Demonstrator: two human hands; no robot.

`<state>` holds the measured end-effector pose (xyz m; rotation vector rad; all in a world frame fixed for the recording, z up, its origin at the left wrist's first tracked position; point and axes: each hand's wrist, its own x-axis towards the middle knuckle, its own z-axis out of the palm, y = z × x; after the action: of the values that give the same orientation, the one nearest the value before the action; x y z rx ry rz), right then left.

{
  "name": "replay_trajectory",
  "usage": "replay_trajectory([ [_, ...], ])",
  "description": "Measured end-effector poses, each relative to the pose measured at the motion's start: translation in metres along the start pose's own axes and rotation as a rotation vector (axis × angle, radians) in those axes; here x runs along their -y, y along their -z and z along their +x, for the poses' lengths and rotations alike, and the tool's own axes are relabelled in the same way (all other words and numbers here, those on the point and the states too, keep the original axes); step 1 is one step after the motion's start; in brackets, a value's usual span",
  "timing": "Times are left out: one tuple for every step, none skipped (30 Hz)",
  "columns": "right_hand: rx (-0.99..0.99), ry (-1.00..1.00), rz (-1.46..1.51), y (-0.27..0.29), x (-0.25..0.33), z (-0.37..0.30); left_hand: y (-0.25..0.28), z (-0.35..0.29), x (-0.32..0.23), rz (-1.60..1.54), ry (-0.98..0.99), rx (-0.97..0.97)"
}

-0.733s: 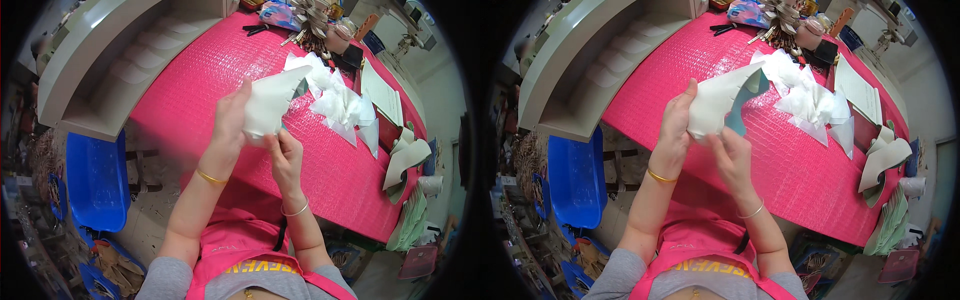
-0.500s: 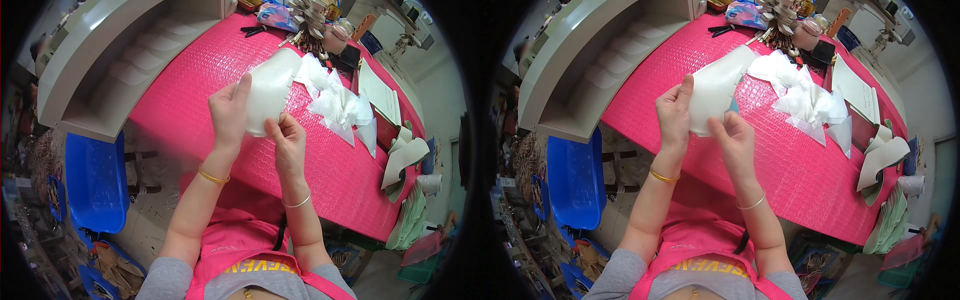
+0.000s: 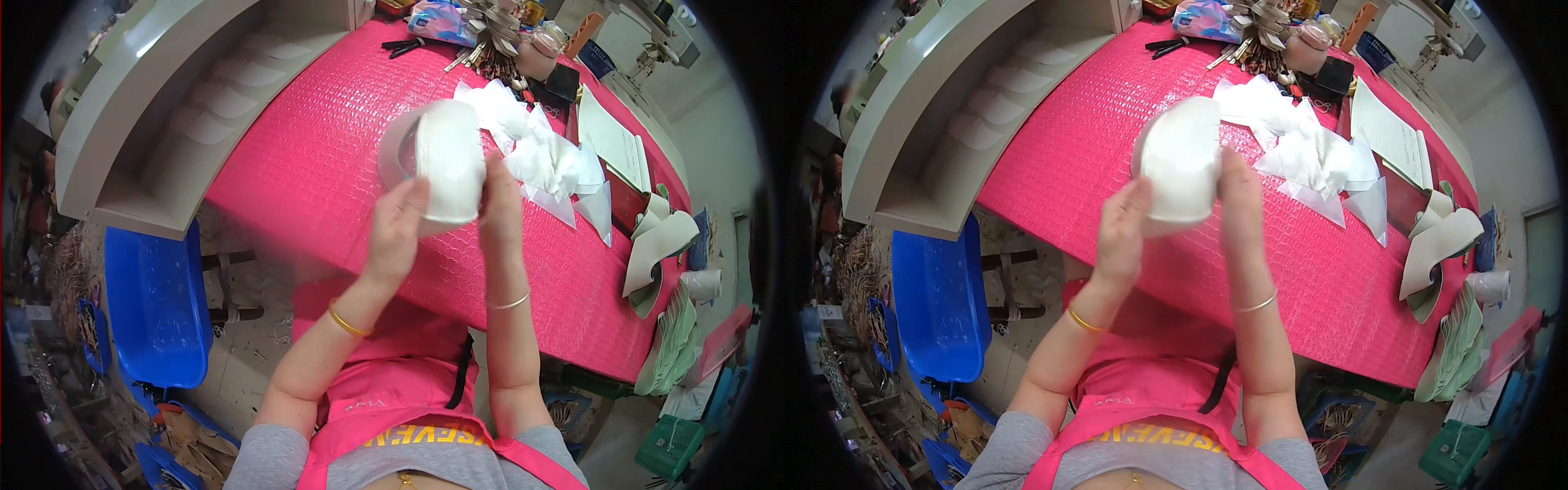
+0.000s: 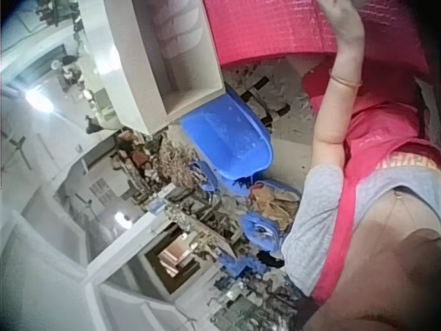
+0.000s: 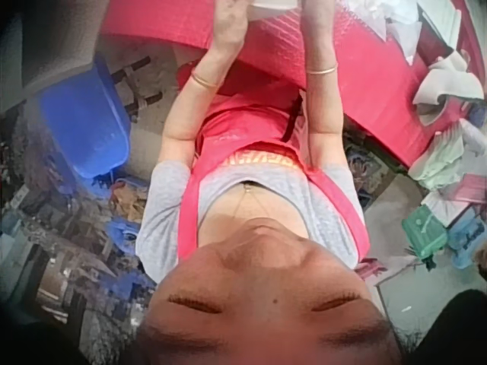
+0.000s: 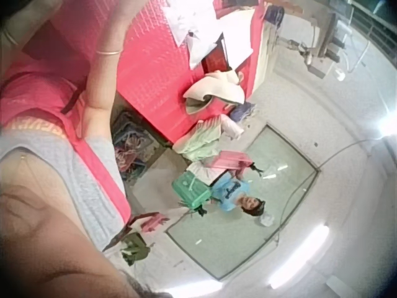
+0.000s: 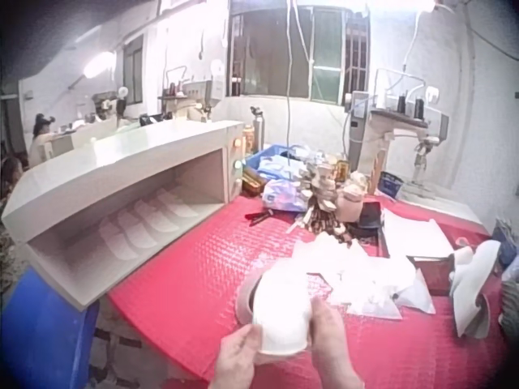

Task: Assembling, lining, and aligning components for shoe uppers on a work table.

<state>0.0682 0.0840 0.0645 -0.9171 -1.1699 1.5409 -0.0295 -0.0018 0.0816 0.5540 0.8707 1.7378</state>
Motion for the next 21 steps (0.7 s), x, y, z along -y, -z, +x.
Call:
replay_trajectory([
  [0.019,0.116,-0.087,-0.012,0.0,-0.011,0.008,0.004,-0.007,0.137,-0.01,0.061],
  [0.039,0.094,-0.03,-0.012,-0.003,-0.012,0.015,0.005,-0.012,0.274,-0.021,0.122],
  [0.059,0.077,0.027,-0.01,-0.004,-0.01,0.02,0.004,-0.016,0.272,-0.024,0.125],
  [0.059,0.08,0.025,-0.01,-0.003,-0.009,0.026,0.003,-0.018,0.372,-0.025,0.202],
  [0.172,-0.091,0.171,-0.01,0.0,-0.009,0.031,0.003,-0.02,0.472,-0.027,0.279],
  [0.285,-0.271,0.319,-0.01,0.001,-0.012,0.034,0.002,-0.026,0.33,0.033,0.272],
  [0.285,-0.276,0.32,-0.008,0.002,-0.014,0.039,0.004,-0.033,0.33,0.035,0.267],
  [0.45,-0.23,0.217,-0.004,0.003,-0.017,0.044,0.009,-0.039,0.231,0.126,0.303],
  [0.614,-0.177,0.114,-0.003,0.005,-0.017,0.046,0.012,-0.042,0.132,0.212,0.34],
  [0.545,-0.273,0.179,-0.005,0.009,-0.015,0.044,0.01,-0.042,0.215,0.084,0.366],
  [0.542,-0.268,0.179,-0.005,0.009,-0.016,0.044,0.008,-0.045,0.215,0.085,0.372],
  [0.553,-0.28,0.255,-0.005,0.009,-0.017,0.044,0.008,-0.048,0.345,0.059,0.403],
  [0.562,-0.289,0.33,-0.006,0.009,-0.019,0.043,0.008,-0.053,0.474,0.031,0.436],
  [0.581,-0.205,0.229,-0.011,0.011,-0.022,0.045,0.008,-0.059,0.468,0.033,0.466],
  [0.591,-0.121,0.121,-0.018,0.01,-0.023,0.047,0.009,-0.064,0.674,-0.01,0.371],
  [0.518,0.07,-0.015,-0.02,0.006,-0.019,0.044,0.014,-0.058,0.863,-0.054,0.291],
  [0.456,0.25,-0.145,-0.026,-0.002,-0.012,0.044,0.015,-0.05,0.908,-0.172,0.162],
  [0.404,0.397,-0.269,-0.03,-0.002,-0.006,0.051,0.019,-0.046,0.974,-0.272,0.125],
  [0.364,0.548,-0.39,-0.034,-0.003,0.003,0.057,0.022,-0.044,0.953,-0.32,0.11],
  [0.351,0.568,-0.411,-0.034,-0.006,0.002,0.06,0.021,-0.042,0.932,-0.367,0.093],
  [0.334,0.59,-0.438,-0.031,-0.008,0.001,0.061,0.018,-0.038,0.914,-0.368,0.134],
])
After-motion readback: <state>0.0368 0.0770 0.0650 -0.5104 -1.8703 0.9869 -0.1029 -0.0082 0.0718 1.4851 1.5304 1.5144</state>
